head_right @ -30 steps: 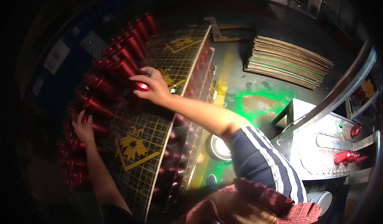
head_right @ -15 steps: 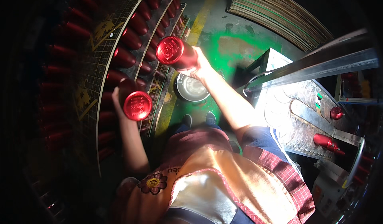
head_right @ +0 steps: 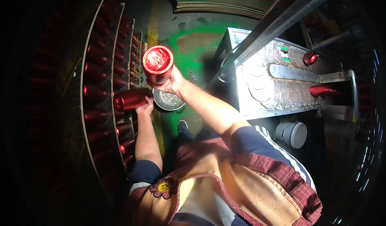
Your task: The person repeatedly picks up red cylindrical containers from a rotating rack, briefly dips them into a small bowl of liquid, and places them onto a metal tray. The person continues this repetitive cycle of picking, dipping, and placing the containers.
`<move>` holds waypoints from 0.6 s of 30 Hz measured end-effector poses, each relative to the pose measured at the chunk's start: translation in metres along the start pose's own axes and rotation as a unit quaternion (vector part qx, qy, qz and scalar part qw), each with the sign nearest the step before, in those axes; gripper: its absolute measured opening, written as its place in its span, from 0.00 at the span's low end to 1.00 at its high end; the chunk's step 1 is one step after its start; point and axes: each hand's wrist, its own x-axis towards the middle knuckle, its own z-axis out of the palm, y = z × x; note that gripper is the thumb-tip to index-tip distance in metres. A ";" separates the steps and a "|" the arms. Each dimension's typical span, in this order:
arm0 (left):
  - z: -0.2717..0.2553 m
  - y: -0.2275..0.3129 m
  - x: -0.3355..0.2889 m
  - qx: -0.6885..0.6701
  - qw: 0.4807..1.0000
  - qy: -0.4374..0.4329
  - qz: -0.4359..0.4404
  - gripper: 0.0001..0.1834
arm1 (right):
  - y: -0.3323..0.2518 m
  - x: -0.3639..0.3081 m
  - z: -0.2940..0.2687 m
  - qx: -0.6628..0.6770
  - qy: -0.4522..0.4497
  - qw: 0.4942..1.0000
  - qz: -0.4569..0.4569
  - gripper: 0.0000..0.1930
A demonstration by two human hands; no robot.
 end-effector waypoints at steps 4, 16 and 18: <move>0.026 -0.025 -0.049 0.036 0.991 -0.082 -0.099 0.26 | -0.004 -0.070 0.001 -0.048 -0.004 0.996 -0.071 0.28; 0.127 -0.537 -0.095 0.754 0.482 -0.365 0.256 0.20 | -0.137 -0.580 -0.076 -0.598 0.487 0.161 -0.616 0.15; 0.099 -0.626 -0.078 0.766 0.417 -0.413 0.263 0.18 | -0.170 -0.593 -0.105 -0.587 0.546 0.063 -0.594 0.16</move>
